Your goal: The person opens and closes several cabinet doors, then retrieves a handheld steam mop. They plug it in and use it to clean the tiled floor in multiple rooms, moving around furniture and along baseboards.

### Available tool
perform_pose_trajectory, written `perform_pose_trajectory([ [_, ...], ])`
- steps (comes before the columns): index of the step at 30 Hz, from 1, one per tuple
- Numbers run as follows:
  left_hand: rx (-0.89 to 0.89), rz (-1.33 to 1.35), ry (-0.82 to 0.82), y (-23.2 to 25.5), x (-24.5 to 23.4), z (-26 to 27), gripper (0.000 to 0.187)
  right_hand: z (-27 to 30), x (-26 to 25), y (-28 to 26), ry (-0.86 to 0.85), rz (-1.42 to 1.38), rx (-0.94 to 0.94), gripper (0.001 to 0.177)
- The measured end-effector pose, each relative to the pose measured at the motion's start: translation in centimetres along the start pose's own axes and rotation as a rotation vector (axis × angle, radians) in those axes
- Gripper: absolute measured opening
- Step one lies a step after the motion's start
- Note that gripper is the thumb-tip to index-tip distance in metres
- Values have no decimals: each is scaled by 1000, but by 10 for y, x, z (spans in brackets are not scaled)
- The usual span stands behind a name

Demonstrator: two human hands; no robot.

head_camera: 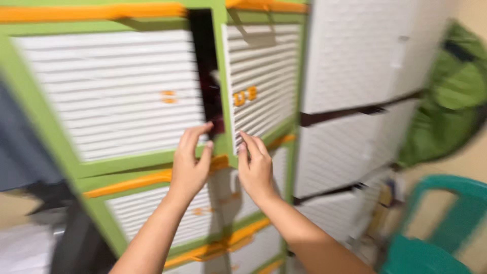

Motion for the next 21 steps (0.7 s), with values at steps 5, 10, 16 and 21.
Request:
perform_pose_trajectory([
  [5,-188,-126,-62,-41,-69,15,28,-11,119,31,-265,212,15,48],
  [10,-210,-97,-108,-52,-72,23,26,-21,126,49,-354,348,-38,50],
  [16,-149,71,-193,-38,0,12,24,-22,44,62,-300,271,131,40],
  [21,-126,204,-255,-17,99,-9,25,-38,-52,91,-161,504,-67,41],
])
Point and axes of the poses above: each hand's wrist, its own z-axis away from the middle knuckle, its own x-axis out of the palm, y = z × x, the point moved 8 cm from there along -z, towards the middle knuckle, and after that the axes turned 4 degrees about z, right-handed, at the moved point
